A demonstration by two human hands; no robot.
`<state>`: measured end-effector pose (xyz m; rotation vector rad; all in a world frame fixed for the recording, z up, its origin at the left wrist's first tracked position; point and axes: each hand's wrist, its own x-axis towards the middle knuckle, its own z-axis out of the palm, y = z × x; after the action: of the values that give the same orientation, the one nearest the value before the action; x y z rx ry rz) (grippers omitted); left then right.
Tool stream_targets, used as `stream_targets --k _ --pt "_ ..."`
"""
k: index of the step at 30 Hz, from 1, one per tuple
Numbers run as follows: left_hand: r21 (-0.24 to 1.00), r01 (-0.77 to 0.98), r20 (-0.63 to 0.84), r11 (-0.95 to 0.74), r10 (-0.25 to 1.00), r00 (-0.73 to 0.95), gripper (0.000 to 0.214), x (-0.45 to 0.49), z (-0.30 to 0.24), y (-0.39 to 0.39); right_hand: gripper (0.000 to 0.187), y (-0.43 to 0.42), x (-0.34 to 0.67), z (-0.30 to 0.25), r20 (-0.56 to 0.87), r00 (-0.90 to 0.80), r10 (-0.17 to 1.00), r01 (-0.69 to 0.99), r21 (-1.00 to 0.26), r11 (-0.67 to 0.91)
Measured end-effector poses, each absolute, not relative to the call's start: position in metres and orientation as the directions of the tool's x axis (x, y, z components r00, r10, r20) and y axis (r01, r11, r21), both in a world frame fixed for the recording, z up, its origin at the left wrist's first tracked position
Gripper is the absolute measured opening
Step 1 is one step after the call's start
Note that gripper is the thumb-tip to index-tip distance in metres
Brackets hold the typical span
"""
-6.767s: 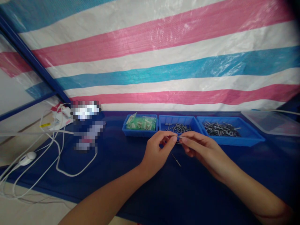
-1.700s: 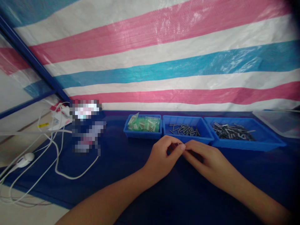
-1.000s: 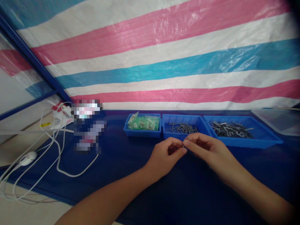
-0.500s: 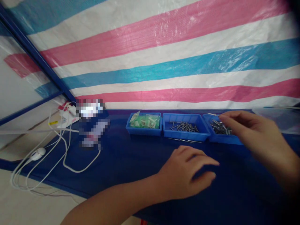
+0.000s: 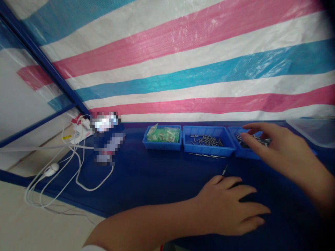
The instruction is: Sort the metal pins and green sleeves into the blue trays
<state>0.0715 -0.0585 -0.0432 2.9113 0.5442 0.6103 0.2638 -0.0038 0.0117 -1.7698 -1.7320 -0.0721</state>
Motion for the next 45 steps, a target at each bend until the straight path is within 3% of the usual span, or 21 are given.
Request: stream_targets --k 10,15,19,23,32,45 --pt "0.201 0.393 0.215 -0.897 0.432 0.876 0.030 0.049 -0.023 -0.042 0.022 -0.016 0.248 0.020 0.531 0.011 0.848 0.870 -0.423 0.254" --pt "0.188 0.426 0.213 -0.885 0.460 0.862 0.027 0.033 -0.017 -0.027 0.017 -0.019 0.248 0.026 0.542 0.002 0.840 0.861 -0.428 0.274" --pt "0.180 0.559 0.237 -0.810 0.587 0.774 0.026 0.031 -0.018 -0.017 0.017 -0.023 0.244 0.024 0.367 -0.102 0.925 0.852 -0.448 0.271" --pt "0.185 0.675 0.278 -0.714 0.697 0.661 0.030 0.030 -0.023 -0.017 0.020 -0.028 0.230 0.010 0.160 -0.292 0.943 0.869 -0.368 0.331" --pt "0.236 0.702 0.259 -0.672 0.740 0.621 0.033 0.027 -0.027 -0.018 0.022 -0.034 0.206 -0.018 0.166 -0.360 0.918 0.899 -0.203 0.389" --pt "0.265 0.696 0.208 -0.667 0.745 0.634 0.032 0.024 -0.024 -0.014 0.025 -0.033 0.207 -0.030 0.121 -0.327 0.937 0.926 -0.158 0.344"
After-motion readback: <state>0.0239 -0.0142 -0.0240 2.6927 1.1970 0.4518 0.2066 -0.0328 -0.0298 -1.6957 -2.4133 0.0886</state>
